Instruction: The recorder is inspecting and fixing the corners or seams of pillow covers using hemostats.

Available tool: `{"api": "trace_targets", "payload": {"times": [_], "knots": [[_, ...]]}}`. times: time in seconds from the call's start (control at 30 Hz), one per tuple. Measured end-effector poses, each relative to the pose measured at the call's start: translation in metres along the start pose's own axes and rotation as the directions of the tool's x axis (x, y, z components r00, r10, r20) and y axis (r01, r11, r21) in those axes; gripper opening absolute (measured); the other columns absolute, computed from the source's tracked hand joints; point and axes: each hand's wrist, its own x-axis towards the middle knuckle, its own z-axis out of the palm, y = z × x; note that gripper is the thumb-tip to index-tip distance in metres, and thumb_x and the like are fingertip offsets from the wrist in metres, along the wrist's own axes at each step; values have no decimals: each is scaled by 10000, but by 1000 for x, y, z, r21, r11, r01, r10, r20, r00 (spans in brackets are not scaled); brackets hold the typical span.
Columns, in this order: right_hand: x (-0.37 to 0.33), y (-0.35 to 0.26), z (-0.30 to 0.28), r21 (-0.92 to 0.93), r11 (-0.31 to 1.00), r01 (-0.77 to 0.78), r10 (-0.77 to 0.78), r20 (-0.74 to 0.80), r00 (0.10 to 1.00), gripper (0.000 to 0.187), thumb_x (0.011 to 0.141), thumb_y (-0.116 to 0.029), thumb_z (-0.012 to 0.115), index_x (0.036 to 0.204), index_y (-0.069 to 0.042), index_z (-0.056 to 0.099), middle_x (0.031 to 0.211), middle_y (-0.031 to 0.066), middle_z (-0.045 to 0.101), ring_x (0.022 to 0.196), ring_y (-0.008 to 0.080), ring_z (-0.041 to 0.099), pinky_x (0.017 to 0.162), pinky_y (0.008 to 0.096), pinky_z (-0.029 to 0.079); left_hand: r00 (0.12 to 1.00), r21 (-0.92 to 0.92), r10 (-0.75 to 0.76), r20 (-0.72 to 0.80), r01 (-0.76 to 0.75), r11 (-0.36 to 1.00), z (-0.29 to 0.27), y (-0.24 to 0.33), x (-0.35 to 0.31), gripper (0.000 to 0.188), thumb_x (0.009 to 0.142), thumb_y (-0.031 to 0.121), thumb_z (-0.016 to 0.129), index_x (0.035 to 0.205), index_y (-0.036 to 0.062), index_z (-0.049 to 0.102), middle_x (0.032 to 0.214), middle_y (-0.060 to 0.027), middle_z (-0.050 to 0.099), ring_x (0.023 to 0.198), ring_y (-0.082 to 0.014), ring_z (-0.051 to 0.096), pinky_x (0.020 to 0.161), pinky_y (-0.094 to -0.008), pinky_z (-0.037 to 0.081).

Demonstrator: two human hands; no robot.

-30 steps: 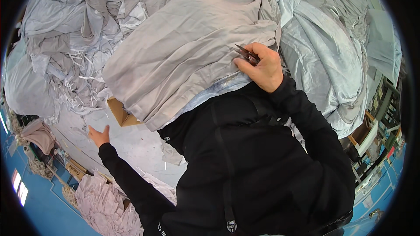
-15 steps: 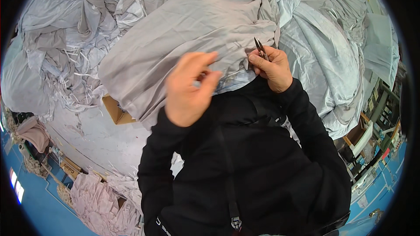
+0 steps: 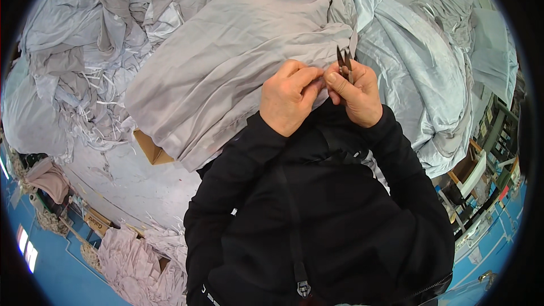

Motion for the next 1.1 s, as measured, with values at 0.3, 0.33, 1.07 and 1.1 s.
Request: {"api": "trace_targets", "payload": {"times": [0.3, 0.33, 1.07, 1.1], "knots": [[0, 5, -4, -363, 930, 58, -54, 21, 998, 122, 964, -85, 635, 1027, 19, 641, 822, 8, 623, 660, 65, 537, 590, 220, 448, 992, -6, 22, -123, -23, 1000, -8, -4, -5, 42, 816, -1, 671, 802, 23, 639, 751, -109, 614, 657, -284, 618, 588, -359, 485], [-1, 11, -4, -417, 895, 157, -162, 23, 986, 160, 965, -91, 637, 1067, 33, 641, 863, 12, 634, 702, 70, 551, 619, 235, 468, 991, -1, -19, -136, 19, 1000, -9, -6, -6, 47, 824, -10, 664, 806, 18, 630, 732, -111, 607, 640, -281, 610, 579, -353, 476], [-16, -2, 26, -828, 155, 538, -516, 396, 759, 275, 733, -93, 804, 988, -60, 705, 768, 51, 638, 644, 235, 634, 552, 337, 493, 956, -150, -156, -250, 121, 981, -16, -10, -44, 108, 889, -27, 660, 824, 7, 581, 718, -73, 590, 528, -154, 584, 504, -275, 449], [-15, -1, 26, -830, 147, 537, -521, 396, 756, 273, 731, -93, 805, 983, -60, 706, 763, 49, 637, 645, 233, 634, 552, 336, 493, 956, -152, -157, -249, 121, 981, -16, -10, -43, 108, 889, -27, 660, 824, 7, 581, 718, -73, 590, 528, -154, 584, 504, -275, 449]]}}
